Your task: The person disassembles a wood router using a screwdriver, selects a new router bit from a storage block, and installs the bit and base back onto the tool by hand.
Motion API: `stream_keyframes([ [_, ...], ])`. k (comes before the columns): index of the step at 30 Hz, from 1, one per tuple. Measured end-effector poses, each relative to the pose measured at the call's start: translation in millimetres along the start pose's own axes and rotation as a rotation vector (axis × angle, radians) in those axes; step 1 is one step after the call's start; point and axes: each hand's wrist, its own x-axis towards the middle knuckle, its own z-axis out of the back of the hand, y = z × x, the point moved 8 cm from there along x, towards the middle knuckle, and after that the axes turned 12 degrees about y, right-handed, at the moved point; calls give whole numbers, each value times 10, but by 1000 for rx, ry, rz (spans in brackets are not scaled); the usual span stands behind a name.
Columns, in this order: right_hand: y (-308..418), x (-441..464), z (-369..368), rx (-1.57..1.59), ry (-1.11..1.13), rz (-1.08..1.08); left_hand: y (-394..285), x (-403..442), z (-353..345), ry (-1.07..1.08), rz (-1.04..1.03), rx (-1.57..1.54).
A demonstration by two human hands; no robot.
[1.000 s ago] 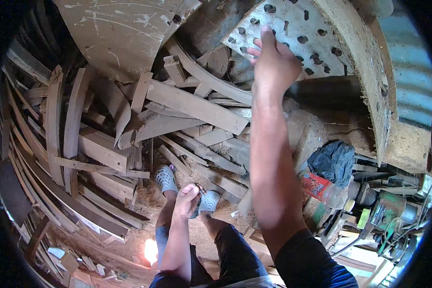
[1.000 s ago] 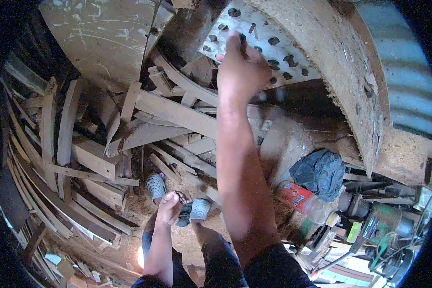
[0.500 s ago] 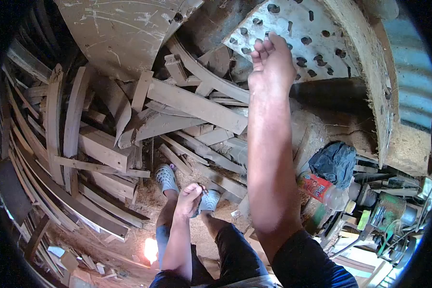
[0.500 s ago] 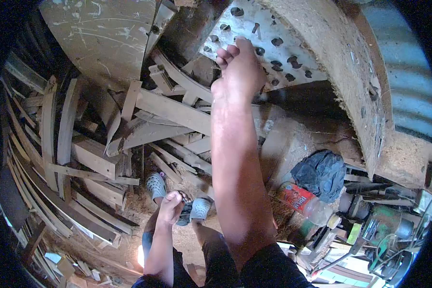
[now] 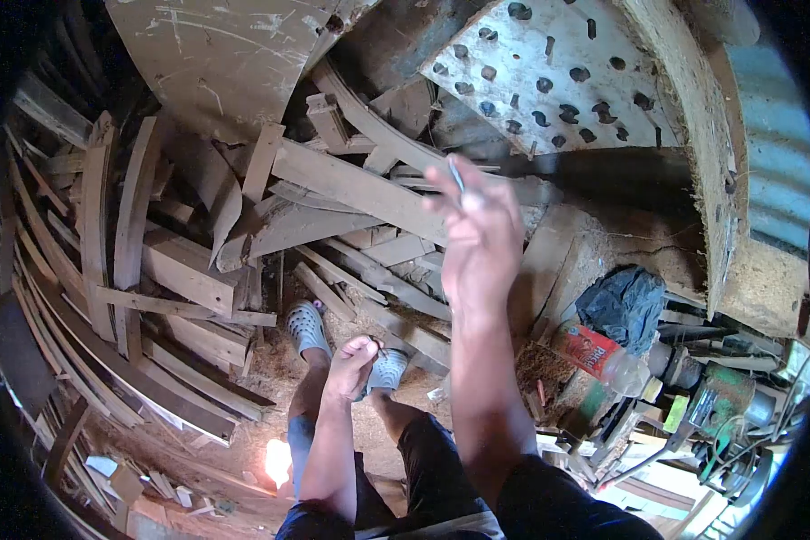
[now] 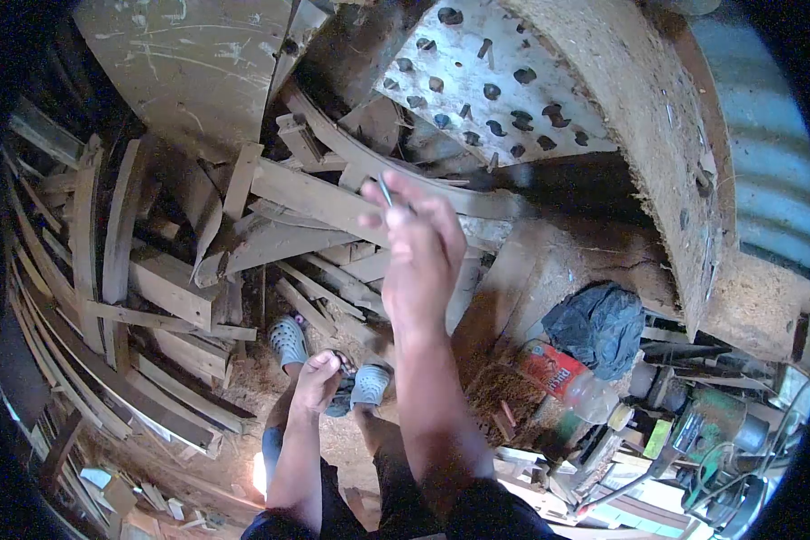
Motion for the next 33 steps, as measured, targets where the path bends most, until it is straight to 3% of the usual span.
stream_keyframes([
  [4, -186, -380, 281, 304, 213, -177, -16, 4, -14, -9, -2, -5],
  [5, -204, -438, 356, 187, 196, -184, -9, 1, -14, -15, 1, -7],
  [9, -227, -629, 422, 291, 376, -322, -11, 27, -99, 7, -15, 19],
  [13, -219, -841, 401, 158, 484, -440, 36, 2, -82, 11, -7, 47],
  [18, -135, -1383, 250, -393, 591, -639, 19, -99, -133, -38, 36, 103],
  [20, -37, -1675, 304, -438, 616, -715, -66, -230, -329, -70, 42, 158],
  [22, 238, -1873, 302, -408, 645, -591, -105, -407, -486, -56, -10, 168],
  [24, 604, -2020, 252, -414, 639, -629, -214, -661, -674, -64, -38, 193],
  [27, 1344, -2072, 72, -564, 603, -475, -720, -988, -1919, -32, -70, 361],
  [30, 2060, -2107, -154, -430, 551, -331, -1172, -1210, -3053, -45, -18, 620],
  [32, 2383, -2114, -257, -469, 506, -328, -1397, -1284, -3690, 54, -64, 699],
  [33, 2555, -2076, -332, -685, 490, -309, -1452, -1299, -3911, 124, -106, 709],
])
